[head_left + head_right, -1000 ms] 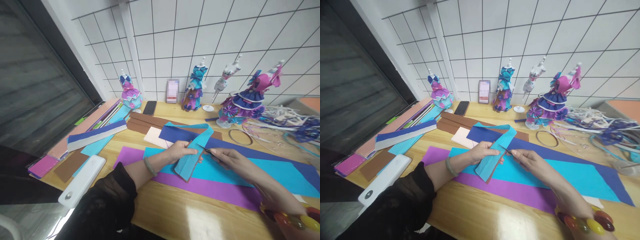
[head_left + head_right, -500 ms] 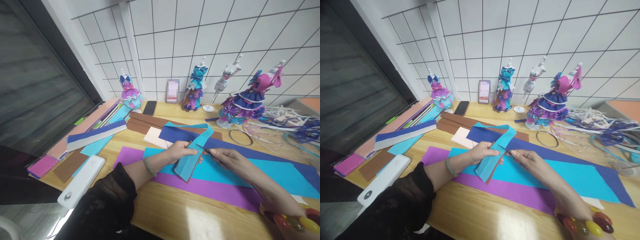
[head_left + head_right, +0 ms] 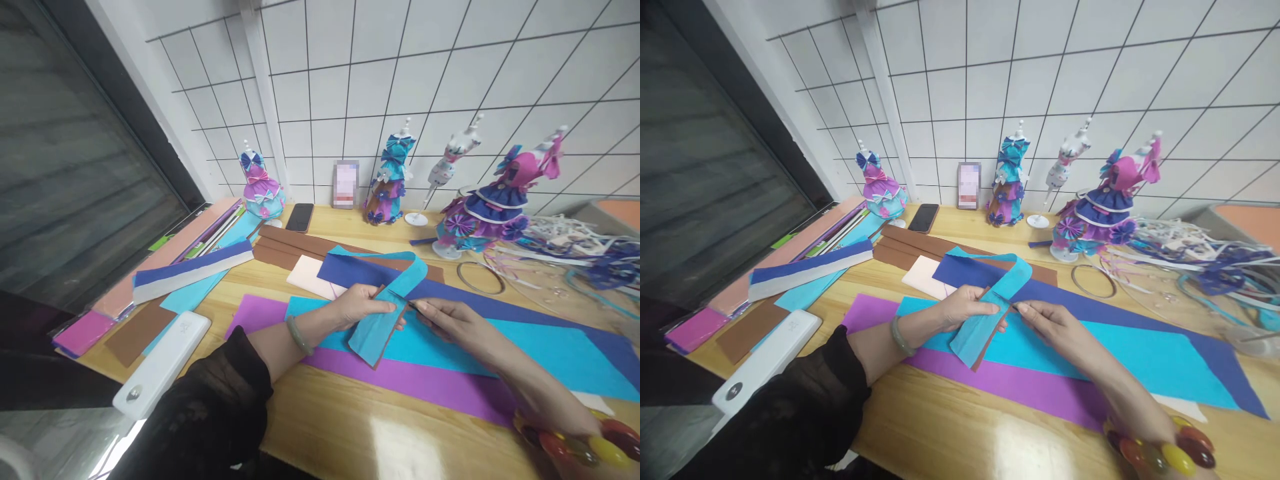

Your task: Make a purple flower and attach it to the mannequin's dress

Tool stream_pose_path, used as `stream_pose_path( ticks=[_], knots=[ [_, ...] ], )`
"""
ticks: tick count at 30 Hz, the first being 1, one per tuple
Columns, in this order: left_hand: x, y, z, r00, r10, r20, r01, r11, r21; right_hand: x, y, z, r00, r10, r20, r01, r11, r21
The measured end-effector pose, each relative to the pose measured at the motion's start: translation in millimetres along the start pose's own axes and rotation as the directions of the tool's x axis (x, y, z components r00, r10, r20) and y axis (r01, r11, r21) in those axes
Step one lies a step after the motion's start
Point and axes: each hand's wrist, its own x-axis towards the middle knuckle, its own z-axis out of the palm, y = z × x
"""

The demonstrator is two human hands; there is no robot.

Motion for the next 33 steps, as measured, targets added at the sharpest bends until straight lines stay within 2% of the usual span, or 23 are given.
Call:
stream_pose_path(
  ticks=[6, 18, 26, 33],
  knots=[
    [1.0, -0.6, -0.5, 1.000, -0.003, 0.007, 0.003, 1.000, 0.019, -0.1, -7.1, 5.1, 0.999, -0.033, -0.012, 0.033, 0.999, -0.005],
    [0.0, -0.4, -1.0, 1.000, 0.002, 0.018, -0.002, 1.000, 0.007, -1.8, -6.2, 2.9, 0.998, -0.060, -0.031, 0.058, 0.996, -0.067],
    [-0.8, 0.7, 0.0, 1.000, 0.002, 0.014, -0.002, 1.000, 0.022, 1.2, 0.5, 2.0, 0.998, -0.041, -0.046, 0.039, 0.998, -0.048],
    [-0.3, 0.3, -1.2, 0.999, 0.019, 0.029, -0.019, 1.000, 0.023, -0.8, -8.4, 5.3, 0.999, -0.036, -0.037, 0.034, 0.998, -0.055]
  ],
)
